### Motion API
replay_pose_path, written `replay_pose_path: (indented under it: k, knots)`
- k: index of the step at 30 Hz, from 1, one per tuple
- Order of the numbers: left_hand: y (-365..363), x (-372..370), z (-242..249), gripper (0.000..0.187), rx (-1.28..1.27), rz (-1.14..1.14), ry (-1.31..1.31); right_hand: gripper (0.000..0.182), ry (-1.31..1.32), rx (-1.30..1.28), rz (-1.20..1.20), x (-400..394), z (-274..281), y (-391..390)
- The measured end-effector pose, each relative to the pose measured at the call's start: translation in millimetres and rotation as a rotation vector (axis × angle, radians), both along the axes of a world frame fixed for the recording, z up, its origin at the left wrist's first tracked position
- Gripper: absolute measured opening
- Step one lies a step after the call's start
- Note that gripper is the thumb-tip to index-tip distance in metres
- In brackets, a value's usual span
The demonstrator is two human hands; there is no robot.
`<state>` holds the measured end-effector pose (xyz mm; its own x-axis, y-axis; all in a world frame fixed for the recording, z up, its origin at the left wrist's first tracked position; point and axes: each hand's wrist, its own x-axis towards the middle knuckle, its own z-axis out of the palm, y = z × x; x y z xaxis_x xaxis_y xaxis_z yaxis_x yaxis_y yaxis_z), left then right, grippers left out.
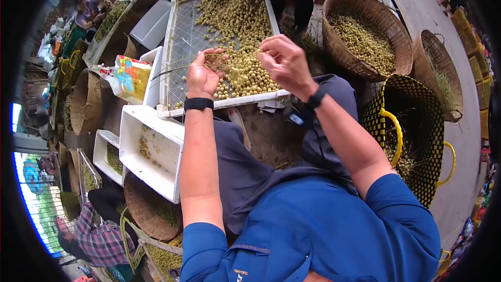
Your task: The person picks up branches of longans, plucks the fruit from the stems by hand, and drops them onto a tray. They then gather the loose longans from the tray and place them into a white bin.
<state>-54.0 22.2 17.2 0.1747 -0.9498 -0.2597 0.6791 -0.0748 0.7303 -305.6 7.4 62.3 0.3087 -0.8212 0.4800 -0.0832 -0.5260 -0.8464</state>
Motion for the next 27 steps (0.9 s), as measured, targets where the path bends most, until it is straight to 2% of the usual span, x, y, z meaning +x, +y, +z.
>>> replay_pose_path:
  k: [1,3,5,6,7,9,10,11,13,14,15,17,19,21,22,26,27]
  knots:
    - [2,-1,1,0.038,-0.008,-0.006,-0.009,0.027,0.227,0.009,-0.045,3,-11,-9]
    - [6,-7,11,0.040,0.060,0.019,0.045,0.051,0.499,-0.146,-0.065,1,-57,-26]
    - [12,-10,18,0.042,0.078,0.055,0.092,0.069,0.384,0.266,0.206,-3,-46,-12]
    - [15,-13,20,0.042,0.085,0.057,0.101,0.075,0.373,0.286,0.225,-4,-47,-5]
    - [18,-16,23,0.042,0.097,0.058,0.106,0.075,0.376,0.291,0.237,-2,-51,2]
    - [19,-16,16,0.043,0.104,0.047,0.125,0.075,-0.030,0.706,0.446,7,-54,11]
    - [16,-18,13,0.044,0.107,0.023,0.149,0.073,-0.076,0.732,0.444,9,-55,15]
    - [14,-26,15,0.044,0.106,0.013,0.145,0.062,-0.156,0.764,0.462,16,-63,18]
    - [19,-39,14,0.043,0.101,0.075,0.143,0.051,-0.127,0.815,0.412,21,-69,19]
    - [22,-41,11,0.035,0.052,0.059,0.180,0.034,-0.226,0.922,0.408,23,-69,22]
    - [24,-43,7,0.035,0.057,0.060,0.178,0.034,-0.228,0.928,0.409,23,-69,26]
    - [28,-55,3,0.030,0.001,0.021,-0.123,0.026,-0.387,1.085,0.450,21,-66,30]
    - [37,-63,5,0.029,0.033,-0.017,-0.189,0.022,-0.381,1.026,0.416,21,-61,31]
    - [41,-69,6,0.027,0.077,-0.149,-0.400,0.017,-0.302,1.115,0.474,17,-56,26]
    - [41,-74,6,0.028,0.118,-0.083,-0.422,0.016,-0.266,1.073,0.475,16,-58,23]
    - [37,-77,14,0.025,0.069,-0.062,-0.411,0.016,-0.286,1.101,0.385,6,-46,14]
    - [36,-80,18,0.023,0.071,-0.017,-0.432,0.016,-0.287,1.093,0.386,4,-61,6]
